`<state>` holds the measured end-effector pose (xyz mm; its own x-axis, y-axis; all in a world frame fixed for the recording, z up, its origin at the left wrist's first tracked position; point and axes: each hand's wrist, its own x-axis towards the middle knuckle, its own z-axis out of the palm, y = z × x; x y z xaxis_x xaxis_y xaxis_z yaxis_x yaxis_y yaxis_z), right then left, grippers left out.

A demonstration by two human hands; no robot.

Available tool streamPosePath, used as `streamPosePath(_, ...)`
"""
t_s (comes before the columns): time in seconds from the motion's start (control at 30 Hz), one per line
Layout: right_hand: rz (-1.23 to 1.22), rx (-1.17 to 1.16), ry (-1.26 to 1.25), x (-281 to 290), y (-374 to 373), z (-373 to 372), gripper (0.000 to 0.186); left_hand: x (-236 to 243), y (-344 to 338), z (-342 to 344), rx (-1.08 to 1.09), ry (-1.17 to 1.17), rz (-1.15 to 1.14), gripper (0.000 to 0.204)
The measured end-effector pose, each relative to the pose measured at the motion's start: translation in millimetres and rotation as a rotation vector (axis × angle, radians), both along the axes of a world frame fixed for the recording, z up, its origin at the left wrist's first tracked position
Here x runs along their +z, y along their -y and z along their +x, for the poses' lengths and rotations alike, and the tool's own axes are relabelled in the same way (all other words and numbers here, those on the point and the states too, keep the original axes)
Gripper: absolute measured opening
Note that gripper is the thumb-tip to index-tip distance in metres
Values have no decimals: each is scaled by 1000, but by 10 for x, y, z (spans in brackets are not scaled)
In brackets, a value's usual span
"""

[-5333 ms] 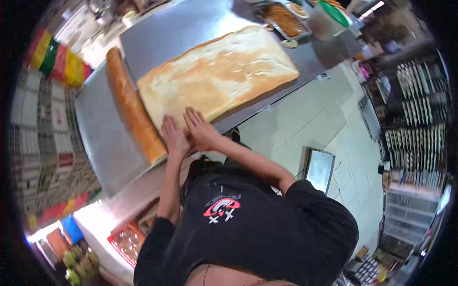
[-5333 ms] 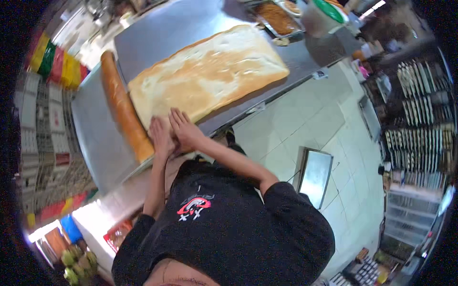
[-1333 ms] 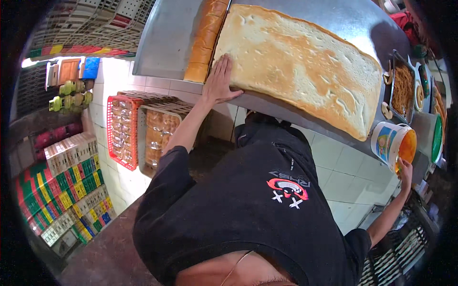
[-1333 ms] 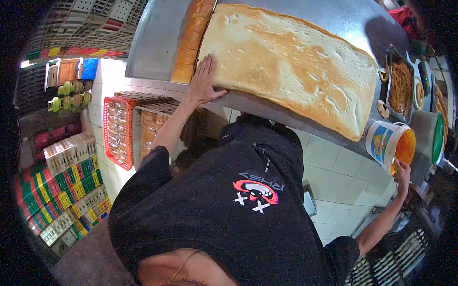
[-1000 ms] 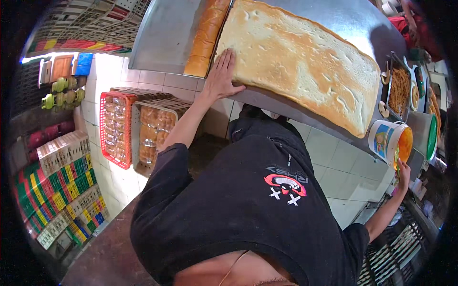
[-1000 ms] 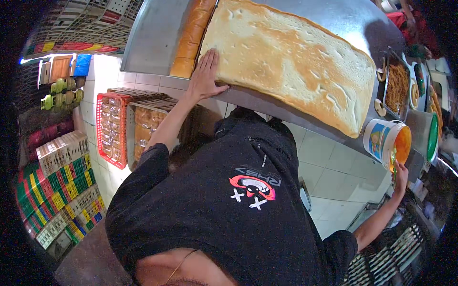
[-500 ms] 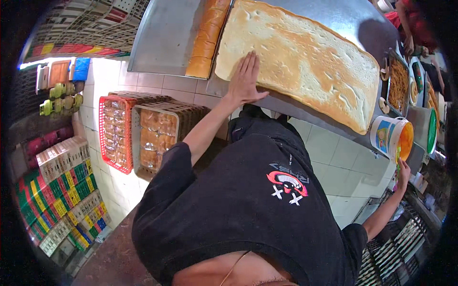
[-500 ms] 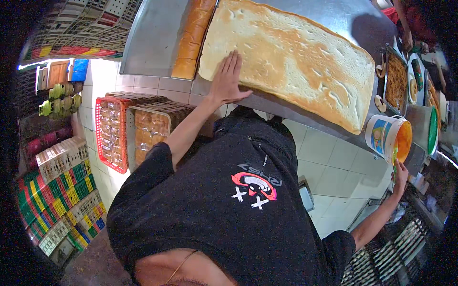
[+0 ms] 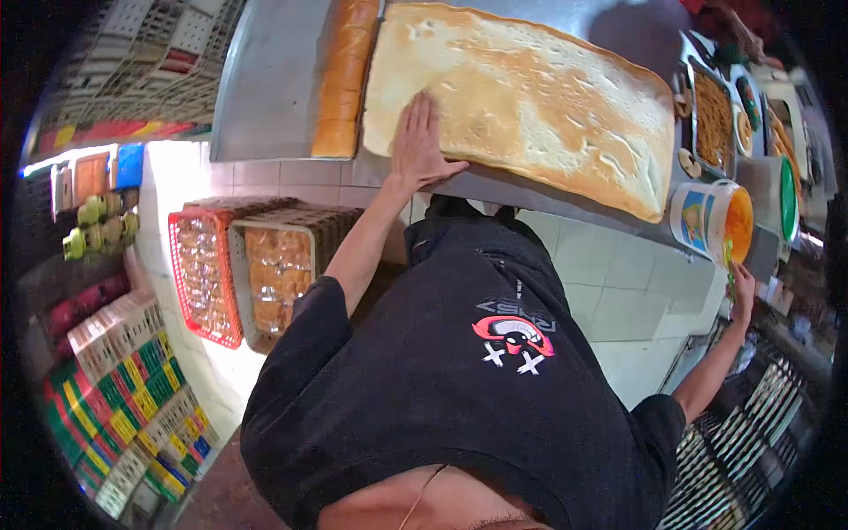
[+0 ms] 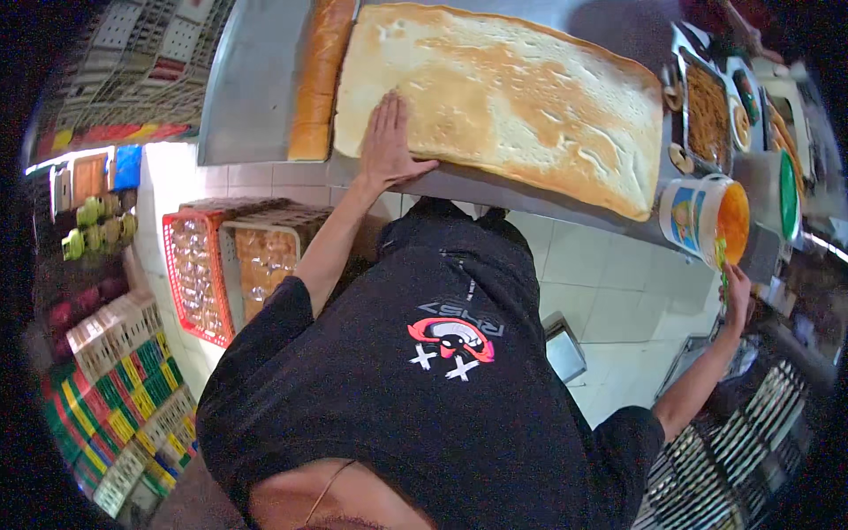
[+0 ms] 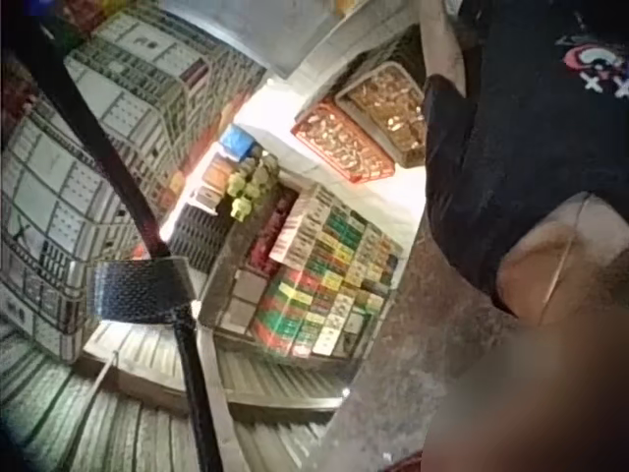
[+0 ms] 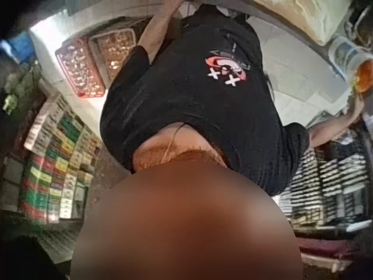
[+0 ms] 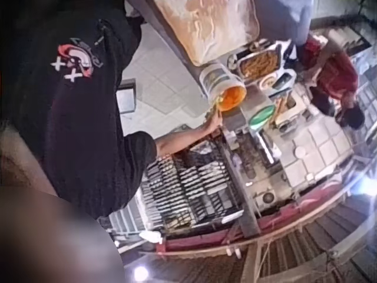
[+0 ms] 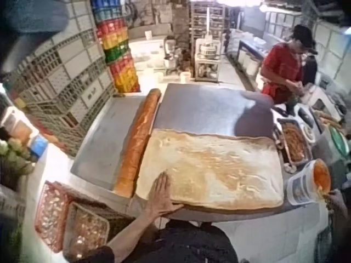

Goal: Preparing a large pastry by spreading sauce and rolling the dough on a workbench.

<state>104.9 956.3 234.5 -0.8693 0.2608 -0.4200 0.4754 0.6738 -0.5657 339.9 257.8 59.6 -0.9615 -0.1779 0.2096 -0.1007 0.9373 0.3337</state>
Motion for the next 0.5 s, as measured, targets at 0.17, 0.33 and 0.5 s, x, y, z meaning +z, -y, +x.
streamPosePath(0.17,5,-131,-64,-5,-187,-42,30,8,-34,-52,-47,-54,-21,122)
streamPosePath(0.33,-37,-193,-114,46,-21,213,28,-15,-35,17,-34,-93,-64,120)
streamPosePath(0.5,-123,-238,-146,64,226,465,25,-5,-94,-123,-128,-118,81,115)
